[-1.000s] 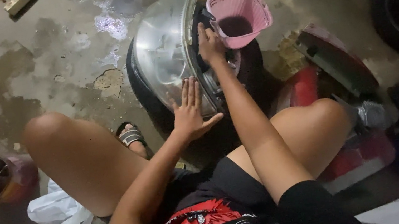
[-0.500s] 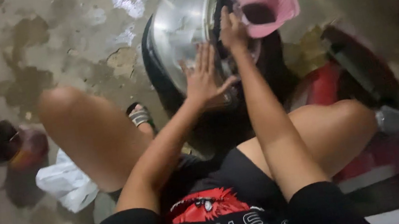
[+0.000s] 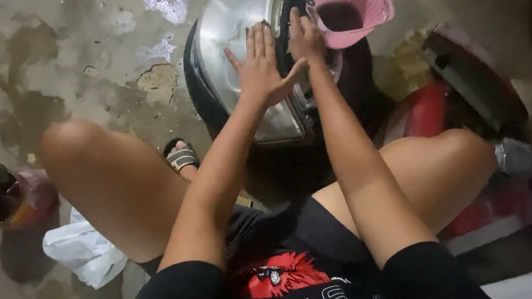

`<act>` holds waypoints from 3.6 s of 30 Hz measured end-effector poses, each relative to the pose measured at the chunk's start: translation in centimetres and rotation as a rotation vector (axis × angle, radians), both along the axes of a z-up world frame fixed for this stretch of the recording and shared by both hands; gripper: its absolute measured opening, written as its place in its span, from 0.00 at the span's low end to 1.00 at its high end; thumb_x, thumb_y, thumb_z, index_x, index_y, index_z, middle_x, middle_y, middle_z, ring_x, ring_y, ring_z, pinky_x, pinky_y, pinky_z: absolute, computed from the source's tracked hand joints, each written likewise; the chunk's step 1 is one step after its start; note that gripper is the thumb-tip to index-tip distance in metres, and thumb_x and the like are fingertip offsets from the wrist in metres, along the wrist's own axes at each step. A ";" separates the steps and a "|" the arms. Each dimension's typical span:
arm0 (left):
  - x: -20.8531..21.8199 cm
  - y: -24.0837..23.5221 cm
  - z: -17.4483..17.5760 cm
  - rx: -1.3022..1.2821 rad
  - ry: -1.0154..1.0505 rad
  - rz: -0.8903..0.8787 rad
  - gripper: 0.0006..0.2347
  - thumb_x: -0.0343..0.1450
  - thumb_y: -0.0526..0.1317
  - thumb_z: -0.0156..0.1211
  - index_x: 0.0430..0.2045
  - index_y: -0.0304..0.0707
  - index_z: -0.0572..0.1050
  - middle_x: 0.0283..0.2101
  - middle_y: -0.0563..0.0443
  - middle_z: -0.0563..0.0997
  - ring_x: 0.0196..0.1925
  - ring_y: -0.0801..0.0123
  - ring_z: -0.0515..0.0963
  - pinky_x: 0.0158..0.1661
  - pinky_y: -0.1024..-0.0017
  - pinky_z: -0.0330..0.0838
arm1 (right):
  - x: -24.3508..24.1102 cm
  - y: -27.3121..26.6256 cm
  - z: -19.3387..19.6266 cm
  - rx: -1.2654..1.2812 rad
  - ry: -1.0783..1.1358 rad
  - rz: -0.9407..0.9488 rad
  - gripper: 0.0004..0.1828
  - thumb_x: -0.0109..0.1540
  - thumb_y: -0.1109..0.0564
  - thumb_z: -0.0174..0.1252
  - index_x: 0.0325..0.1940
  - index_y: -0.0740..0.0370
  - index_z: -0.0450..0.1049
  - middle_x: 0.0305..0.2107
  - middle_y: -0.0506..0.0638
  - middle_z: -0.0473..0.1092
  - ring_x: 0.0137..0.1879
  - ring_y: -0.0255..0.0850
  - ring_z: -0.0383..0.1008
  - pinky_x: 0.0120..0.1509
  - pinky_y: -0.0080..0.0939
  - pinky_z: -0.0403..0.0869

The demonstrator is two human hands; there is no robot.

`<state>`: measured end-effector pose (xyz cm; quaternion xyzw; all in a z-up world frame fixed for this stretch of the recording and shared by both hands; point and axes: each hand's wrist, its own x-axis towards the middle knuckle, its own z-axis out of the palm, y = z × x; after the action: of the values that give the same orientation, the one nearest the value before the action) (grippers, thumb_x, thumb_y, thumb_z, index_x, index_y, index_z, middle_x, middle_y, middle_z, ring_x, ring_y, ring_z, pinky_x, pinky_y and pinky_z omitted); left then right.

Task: Wet sanding a car headlight assembly by hand to restore clarity

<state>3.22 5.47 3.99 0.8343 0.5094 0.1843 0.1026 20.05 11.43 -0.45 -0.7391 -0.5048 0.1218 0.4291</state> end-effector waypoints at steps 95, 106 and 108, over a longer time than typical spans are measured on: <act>-2.7 -8.6 -12.6 0.215 -0.495 0.034 0.43 0.73 0.63 0.44 0.76 0.37 0.34 0.79 0.41 0.29 0.81 0.48 0.26 0.68 0.26 0.21 | -0.8 -1.4 2.6 -0.071 0.049 0.023 0.36 0.66 0.27 0.34 0.34 0.59 0.73 0.28 0.51 0.75 0.38 0.49 0.75 0.49 0.48 0.73; -2.5 -8.0 -13.1 0.253 -0.529 0.034 0.44 0.72 0.61 0.52 0.76 0.33 0.38 0.80 0.38 0.34 0.82 0.43 0.30 0.70 0.29 0.26 | -0.3 -0.9 2.8 -0.089 0.074 0.059 0.39 0.65 0.27 0.33 0.54 0.55 0.77 0.49 0.54 0.76 0.54 0.52 0.75 0.60 0.48 0.69; -3.1 -5.1 -13.0 0.294 -0.577 0.161 0.38 0.74 0.60 0.45 0.77 0.42 0.42 0.81 0.46 0.36 0.83 0.52 0.34 0.68 0.21 0.25 | -0.6 -1.9 3.1 -0.206 0.040 0.034 0.41 0.65 0.27 0.30 0.61 0.58 0.73 0.56 0.60 0.72 0.60 0.58 0.72 0.66 0.54 0.66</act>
<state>0.16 0.40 -8.99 0.7107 0.4918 0.4917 0.1062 19.46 9.50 2.66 -0.7681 -0.4934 0.1949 0.3586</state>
